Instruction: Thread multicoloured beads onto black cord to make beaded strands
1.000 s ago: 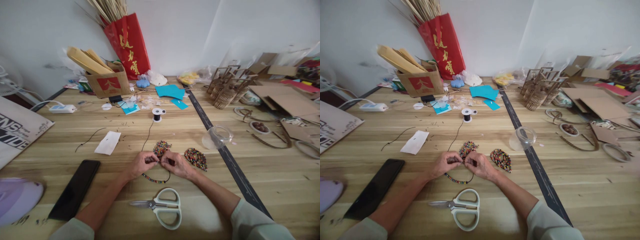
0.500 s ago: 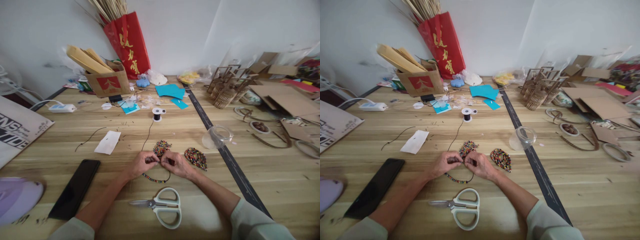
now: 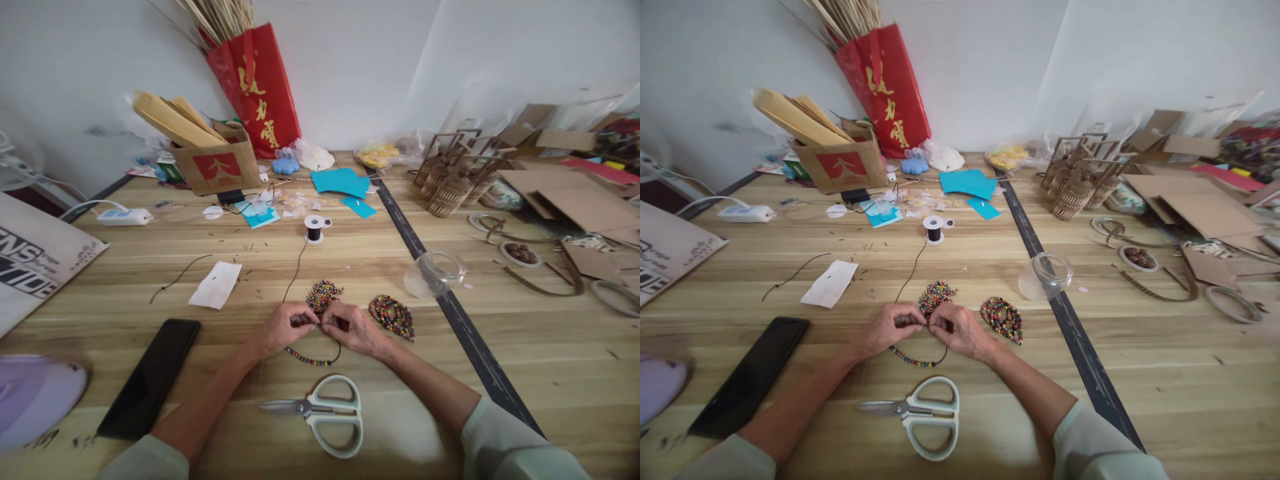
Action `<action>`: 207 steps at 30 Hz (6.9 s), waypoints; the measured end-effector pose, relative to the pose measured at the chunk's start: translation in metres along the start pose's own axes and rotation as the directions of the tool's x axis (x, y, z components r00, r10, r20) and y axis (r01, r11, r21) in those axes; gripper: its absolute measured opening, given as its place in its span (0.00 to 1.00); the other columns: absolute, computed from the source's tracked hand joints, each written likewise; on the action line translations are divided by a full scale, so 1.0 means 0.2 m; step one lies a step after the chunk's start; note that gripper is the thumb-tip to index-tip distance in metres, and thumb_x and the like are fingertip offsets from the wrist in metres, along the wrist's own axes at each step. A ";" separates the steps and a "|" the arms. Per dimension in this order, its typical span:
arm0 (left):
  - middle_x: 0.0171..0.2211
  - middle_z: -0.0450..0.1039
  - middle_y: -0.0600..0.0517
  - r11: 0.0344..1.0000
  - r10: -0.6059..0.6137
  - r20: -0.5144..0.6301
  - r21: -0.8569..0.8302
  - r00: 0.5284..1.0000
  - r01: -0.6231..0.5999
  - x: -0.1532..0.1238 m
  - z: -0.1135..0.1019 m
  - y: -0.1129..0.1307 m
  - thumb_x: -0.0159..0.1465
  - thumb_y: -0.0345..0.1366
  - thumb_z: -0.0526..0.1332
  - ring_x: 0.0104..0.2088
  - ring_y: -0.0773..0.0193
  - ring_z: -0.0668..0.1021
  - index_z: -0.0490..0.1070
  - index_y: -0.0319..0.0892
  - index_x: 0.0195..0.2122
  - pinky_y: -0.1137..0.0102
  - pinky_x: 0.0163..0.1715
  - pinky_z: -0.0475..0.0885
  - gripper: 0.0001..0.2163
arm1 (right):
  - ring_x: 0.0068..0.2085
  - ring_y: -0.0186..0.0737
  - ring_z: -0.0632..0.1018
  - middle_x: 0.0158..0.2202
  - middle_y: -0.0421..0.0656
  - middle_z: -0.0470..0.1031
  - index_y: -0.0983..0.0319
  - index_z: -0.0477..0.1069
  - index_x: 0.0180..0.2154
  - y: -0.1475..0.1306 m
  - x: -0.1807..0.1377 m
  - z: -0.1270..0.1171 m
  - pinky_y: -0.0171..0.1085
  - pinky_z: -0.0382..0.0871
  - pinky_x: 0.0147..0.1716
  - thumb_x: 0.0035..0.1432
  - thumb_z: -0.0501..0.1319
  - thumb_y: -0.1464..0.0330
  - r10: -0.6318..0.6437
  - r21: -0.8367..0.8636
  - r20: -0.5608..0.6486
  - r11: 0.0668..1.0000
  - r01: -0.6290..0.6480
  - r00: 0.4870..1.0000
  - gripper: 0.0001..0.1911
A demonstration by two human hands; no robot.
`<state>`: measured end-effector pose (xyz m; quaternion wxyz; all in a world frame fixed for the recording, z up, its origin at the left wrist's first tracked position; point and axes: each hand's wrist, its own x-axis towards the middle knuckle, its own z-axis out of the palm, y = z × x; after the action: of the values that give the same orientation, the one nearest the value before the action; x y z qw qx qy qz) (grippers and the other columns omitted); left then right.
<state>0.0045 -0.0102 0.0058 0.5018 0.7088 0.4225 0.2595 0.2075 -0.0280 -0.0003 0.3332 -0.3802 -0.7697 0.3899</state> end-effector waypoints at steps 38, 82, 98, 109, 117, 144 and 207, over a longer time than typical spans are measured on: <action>0.25 0.75 0.52 0.999 0.000 -0.022 0.043 1.000 0.001 0.00 0.03 0.00 0.53 0.30 0.64 0.26 0.69 0.74 0.74 0.37 0.27 0.75 0.29 0.69 0.02 | 0.26 0.30 0.69 0.27 0.39 0.70 0.64 0.72 0.31 0.01 0.00 0.00 0.28 0.61 0.25 0.55 0.60 0.75 0.008 0.023 0.019 1.000 -0.009 1.000 0.03; 0.27 0.75 0.52 0.970 0.166 -0.120 0.200 0.979 -0.140 0.00 0.01 0.02 0.58 0.30 0.62 0.29 0.66 0.74 0.73 0.38 0.27 0.74 0.32 0.68 0.04 | 0.27 0.32 0.70 0.27 0.40 0.72 0.64 0.72 0.33 0.01 0.00 0.00 0.30 0.63 0.27 0.58 0.59 0.72 0.033 -0.006 -0.011 0.999 -0.033 0.999 0.04; 0.28 0.72 0.50 0.960 0.209 -0.056 0.201 0.976 -0.194 0.00 0.02 0.01 0.57 0.28 0.60 0.28 0.67 0.73 0.76 0.38 0.33 0.74 0.29 0.69 0.06 | 0.26 0.31 0.69 0.26 0.39 0.71 0.64 0.72 0.32 0.01 0.00 0.00 0.29 0.62 0.26 0.59 0.59 0.71 0.047 -0.003 -0.018 0.999 -0.047 0.999 0.04; 0.27 0.72 0.52 0.944 0.201 -0.061 0.279 0.978 -0.176 -0.01 0.02 0.03 0.60 0.31 0.60 0.30 0.66 0.73 0.73 0.39 0.28 0.73 0.33 0.66 0.05 | 0.27 0.32 0.69 0.26 0.39 0.71 0.64 0.72 0.32 0.01 0.00 -0.01 0.30 0.63 0.27 0.58 0.59 0.71 0.049 0.014 0.002 0.999 -0.049 0.999 0.04; 0.28 0.72 0.52 0.940 0.206 -0.051 0.289 0.977 -0.183 -0.01 0.02 0.03 0.62 0.31 0.59 0.31 0.65 0.73 0.71 0.39 0.28 0.72 0.35 0.66 0.05 | 0.27 0.31 0.69 0.26 0.39 0.71 0.64 0.72 0.32 0.00 0.00 0.00 0.29 0.62 0.27 0.58 0.59 0.72 0.054 0.011 0.007 0.998 -0.054 0.999 0.04; 0.29 0.73 0.51 0.909 0.267 -0.137 0.364 0.954 -0.203 0.01 0.03 -0.02 0.61 0.27 0.61 0.32 0.65 0.75 0.74 0.39 0.30 0.72 0.35 0.69 0.04 | 0.29 0.34 0.70 0.29 0.41 0.71 0.63 0.72 0.32 0.01 0.01 -0.01 0.31 0.63 0.29 0.60 0.59 0.70 0.010 0.004 -0.091 1.000 -0.010 0.996 0.05; 0.33 0.71 0.49 0.652 0.415 0.079 0.670 0.906 -0.357 0.02 0.07 -0.04 0.66 0.32 0.57 0.38 0.60 0.72 0.74 0.40 0.35 0.65 0.41 0.70 0.06 | 0.27 0.33 0.67 0.25 0.38 0.67 0.63 0.69 0.30 0.05 0.01 -0.01 0.32 0.60 0.27 0.60 0.59 0.66 0.123 0.110 -0.087 0.987 -0.113 0.989 0.08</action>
<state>0.0152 -0.0120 -0.0065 0.1286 0.9029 0.3466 0.2192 0.2103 -0.0212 -0.0077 0.3646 -0.4249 -0.7078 0.4307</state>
